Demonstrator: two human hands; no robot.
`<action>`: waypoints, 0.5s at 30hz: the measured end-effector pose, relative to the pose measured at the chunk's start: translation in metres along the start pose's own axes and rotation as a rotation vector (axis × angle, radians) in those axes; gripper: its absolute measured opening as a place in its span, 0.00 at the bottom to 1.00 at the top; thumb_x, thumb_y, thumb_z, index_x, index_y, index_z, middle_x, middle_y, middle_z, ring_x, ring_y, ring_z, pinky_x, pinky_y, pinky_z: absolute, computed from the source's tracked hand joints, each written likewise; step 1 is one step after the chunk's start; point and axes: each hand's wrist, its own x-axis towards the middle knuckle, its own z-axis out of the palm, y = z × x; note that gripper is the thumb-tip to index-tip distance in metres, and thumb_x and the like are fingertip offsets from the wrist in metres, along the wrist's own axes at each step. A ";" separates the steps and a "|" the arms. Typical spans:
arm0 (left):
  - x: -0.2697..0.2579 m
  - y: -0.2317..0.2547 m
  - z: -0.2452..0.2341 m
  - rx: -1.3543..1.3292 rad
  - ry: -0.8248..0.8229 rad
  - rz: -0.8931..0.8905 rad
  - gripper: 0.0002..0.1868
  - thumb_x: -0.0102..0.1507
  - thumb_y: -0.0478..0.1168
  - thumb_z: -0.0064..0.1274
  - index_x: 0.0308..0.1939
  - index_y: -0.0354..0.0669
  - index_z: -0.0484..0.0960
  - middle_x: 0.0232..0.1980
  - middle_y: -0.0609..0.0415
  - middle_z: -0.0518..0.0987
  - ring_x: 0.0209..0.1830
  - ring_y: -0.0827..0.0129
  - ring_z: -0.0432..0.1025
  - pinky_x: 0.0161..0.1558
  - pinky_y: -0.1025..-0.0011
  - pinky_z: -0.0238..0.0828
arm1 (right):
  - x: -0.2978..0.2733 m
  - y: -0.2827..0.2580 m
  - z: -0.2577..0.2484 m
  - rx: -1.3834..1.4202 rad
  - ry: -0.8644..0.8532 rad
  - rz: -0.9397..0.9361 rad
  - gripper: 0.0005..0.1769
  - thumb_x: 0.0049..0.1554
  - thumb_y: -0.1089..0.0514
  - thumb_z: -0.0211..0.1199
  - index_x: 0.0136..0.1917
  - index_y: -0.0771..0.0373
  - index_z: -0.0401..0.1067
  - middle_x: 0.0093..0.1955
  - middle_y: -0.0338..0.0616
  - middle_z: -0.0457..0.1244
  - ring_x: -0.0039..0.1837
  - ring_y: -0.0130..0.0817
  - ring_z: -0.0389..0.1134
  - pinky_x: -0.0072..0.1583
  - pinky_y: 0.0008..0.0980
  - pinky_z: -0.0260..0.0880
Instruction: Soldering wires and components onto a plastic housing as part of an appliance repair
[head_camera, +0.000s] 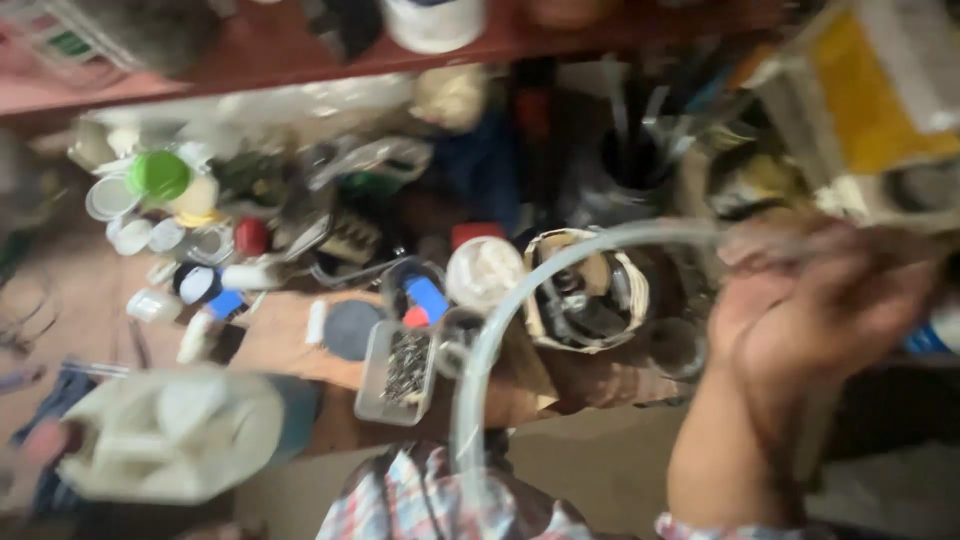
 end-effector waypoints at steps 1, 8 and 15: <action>0.014 0.070 0.042 0.034 0.040 0.002 0.33 0.66 0.43 0.64 0.77 0.43 0.85 0.79 0.43 0.93 0.84 0.58 0.86 0.75 0.64 0.83 | -0.040 -0.012 0.034 0.158 -0.126 0.040 0.12 0.79 0.53 0.62 0.53 0.57 0.67 0.51 0.53 0.67 0.43 0.54 0.71 0.42 0.53 0.77; 0.104 0.307 0.152 0.610 0.237 0.073 0.28 0.77 0.55 0.58 0.81 0.55 0.82 0.82 0.50 0.83 0.77 0.51 0.82 0.73 0.54 0.76 | -0.233 -0.091 0.155 0.475 -0.962 0.612 0.11 0.73 0.54 0.71 0.59 0.62 0.74 0.58 0.60 0.75 0.54 0.45 0.83 0.62 0.42 0.88; 0.018 0.237 0.133 0.277 0.472 -0.107 0.13 0.80 0.47 0.55 0.63 0.53 0.92 0.48 0.61 0.95 0.46 0.68 0.90 0.48 0.70 0.82 | -0.305 -0.114 0.202 0.391 -1.112 0.957 0.13 0.76 0.58 0.64 0.66 0.69 0.79 0.53 0.52 0.78 0.50 0.45 0.85 0.59 0.42 0.90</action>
